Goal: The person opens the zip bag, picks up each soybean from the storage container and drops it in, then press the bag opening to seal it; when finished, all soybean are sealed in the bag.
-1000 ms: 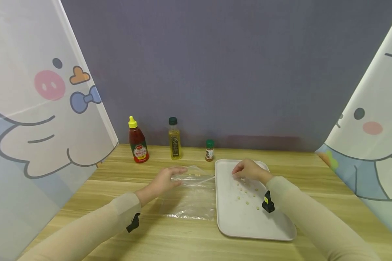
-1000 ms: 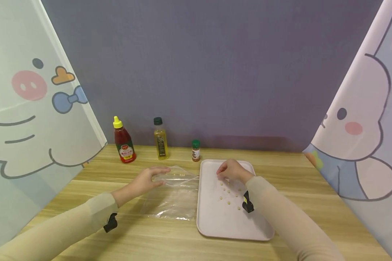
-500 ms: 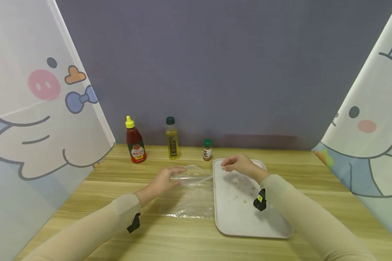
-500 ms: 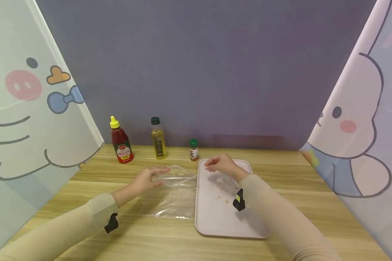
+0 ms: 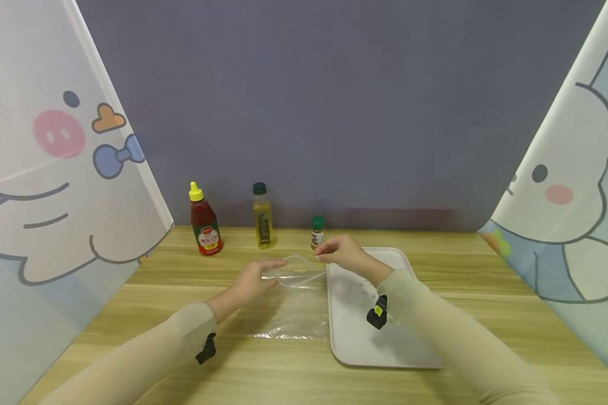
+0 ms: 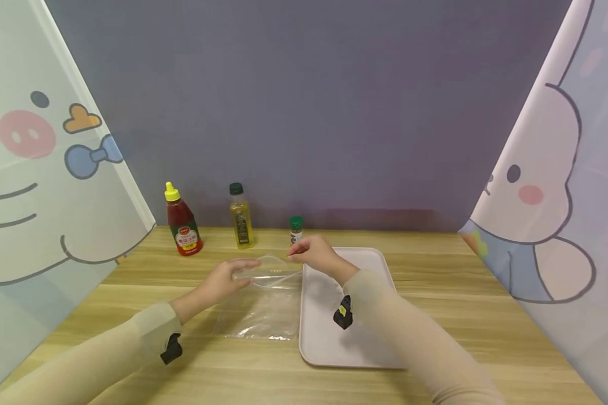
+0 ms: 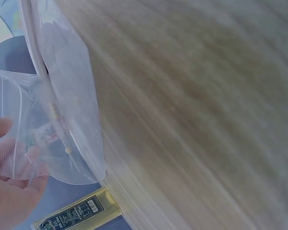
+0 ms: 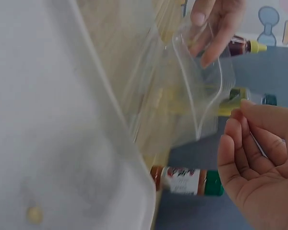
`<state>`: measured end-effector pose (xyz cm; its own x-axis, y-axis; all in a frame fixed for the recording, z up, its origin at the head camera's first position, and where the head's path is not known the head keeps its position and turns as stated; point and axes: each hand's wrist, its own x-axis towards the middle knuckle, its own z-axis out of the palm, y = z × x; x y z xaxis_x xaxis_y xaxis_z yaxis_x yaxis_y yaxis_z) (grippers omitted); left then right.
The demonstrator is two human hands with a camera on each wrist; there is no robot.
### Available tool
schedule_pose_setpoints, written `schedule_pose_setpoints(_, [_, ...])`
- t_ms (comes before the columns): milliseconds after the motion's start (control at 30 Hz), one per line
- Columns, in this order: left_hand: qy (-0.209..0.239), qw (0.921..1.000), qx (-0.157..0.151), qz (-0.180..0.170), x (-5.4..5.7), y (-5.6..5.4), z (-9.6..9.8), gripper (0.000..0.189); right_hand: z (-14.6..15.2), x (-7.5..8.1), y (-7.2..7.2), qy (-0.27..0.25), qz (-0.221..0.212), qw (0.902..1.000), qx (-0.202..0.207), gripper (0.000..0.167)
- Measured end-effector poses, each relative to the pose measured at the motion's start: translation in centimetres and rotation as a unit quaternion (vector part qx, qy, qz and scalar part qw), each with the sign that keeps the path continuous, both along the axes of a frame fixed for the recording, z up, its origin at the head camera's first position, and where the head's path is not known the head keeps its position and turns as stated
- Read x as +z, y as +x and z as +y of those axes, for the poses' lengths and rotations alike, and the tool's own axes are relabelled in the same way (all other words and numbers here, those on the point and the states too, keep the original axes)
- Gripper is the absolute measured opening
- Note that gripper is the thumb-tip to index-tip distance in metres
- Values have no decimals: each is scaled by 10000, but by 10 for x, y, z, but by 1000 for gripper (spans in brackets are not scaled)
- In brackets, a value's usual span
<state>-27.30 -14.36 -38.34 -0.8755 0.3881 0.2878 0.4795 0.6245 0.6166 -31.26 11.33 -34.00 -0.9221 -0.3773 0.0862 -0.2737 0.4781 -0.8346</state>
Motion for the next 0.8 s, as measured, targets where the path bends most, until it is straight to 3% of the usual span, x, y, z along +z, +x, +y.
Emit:
schedule_pose_setpoints(467, [1, 9999, 77, 91, 0, 1, 0, 41, -36, 3, 4, 630, 701, 9946, 425, 15])
schedule_pose_setpoints(800, [22, 9999, 52, 87, -2, -1, -1, 43, -27, 5, 4, 601, 667, 9955, 313, 18])
